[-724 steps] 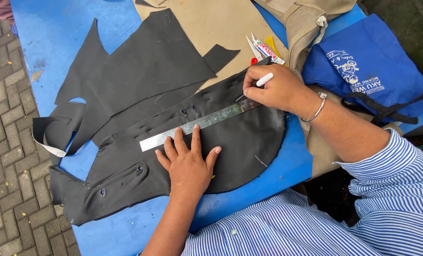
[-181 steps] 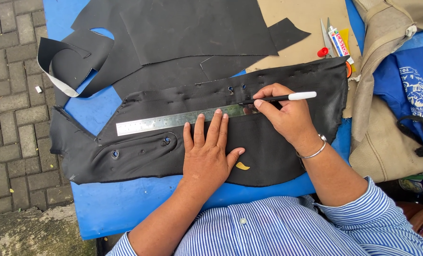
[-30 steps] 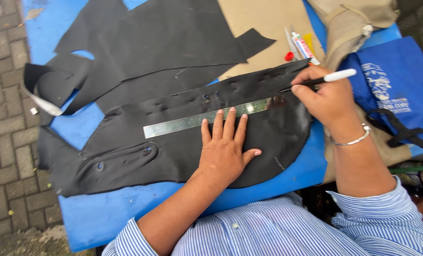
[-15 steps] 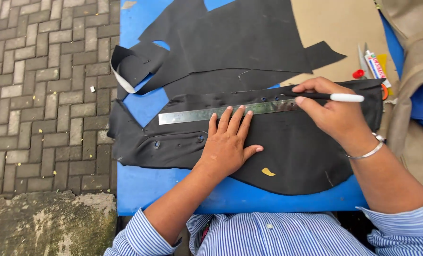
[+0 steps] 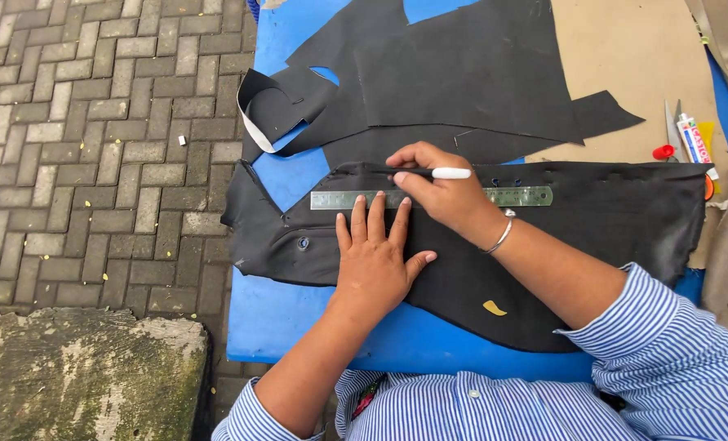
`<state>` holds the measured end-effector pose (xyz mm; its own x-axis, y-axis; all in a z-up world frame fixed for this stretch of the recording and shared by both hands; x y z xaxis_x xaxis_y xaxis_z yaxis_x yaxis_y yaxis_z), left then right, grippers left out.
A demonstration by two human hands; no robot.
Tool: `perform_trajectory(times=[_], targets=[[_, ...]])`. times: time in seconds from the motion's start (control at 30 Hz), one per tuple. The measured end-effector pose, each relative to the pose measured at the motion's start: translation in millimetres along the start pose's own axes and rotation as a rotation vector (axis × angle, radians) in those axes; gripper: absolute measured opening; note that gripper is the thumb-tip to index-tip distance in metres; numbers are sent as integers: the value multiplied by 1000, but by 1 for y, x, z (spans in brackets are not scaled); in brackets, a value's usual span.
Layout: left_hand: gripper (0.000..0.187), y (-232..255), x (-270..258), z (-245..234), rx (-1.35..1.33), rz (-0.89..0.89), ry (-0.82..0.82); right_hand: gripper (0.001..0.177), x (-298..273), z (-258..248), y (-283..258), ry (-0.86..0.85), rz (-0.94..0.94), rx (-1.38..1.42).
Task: Using a ruler and a white marker to draw layout lines on a piece of black leather.
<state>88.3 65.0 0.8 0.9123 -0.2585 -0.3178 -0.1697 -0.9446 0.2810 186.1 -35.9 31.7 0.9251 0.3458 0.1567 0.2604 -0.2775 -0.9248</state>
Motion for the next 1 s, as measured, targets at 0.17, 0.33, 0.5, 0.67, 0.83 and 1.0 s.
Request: perform_trajectory(times=[0.17, 0.33, 0.5, 0.67, 0.83, 1.0], targets=[[85, -1, 3, 1, -39, 13, 40, 21, 7, 22, 4, -54, 43, 59], [84, -2, 3, 4, -53, 5, 95, 21, 15, 35, 3, -72, 128, 174], [82, -4, 2, 4, -75, 13, 187, 21, 21, 44, 4, -81, 138, 188], [81, -5, 3, 9, -68, 29, 220, 22, 26, 53, 9, -103, 200, 151], [86, -5, 4, 10, -62, 21, 223, 22, 27, 56, 11, -111, 213, 107], [89, -6, 6, 14, -60, 19, 217, 22, 29, 58, 18, -118, 208, 44]])
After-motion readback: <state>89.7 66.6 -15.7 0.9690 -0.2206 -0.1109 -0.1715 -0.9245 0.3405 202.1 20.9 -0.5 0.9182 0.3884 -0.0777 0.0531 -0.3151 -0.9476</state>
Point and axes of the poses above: each hand's wrist, its own x-axis towards the middle knuckle, its own z-axis out of the palm, y = z × x, the point moved 8 cm from there along x, towards the middle knuckle, and after that the axes turned 4 degrees about -y, right-handed, at the moved point
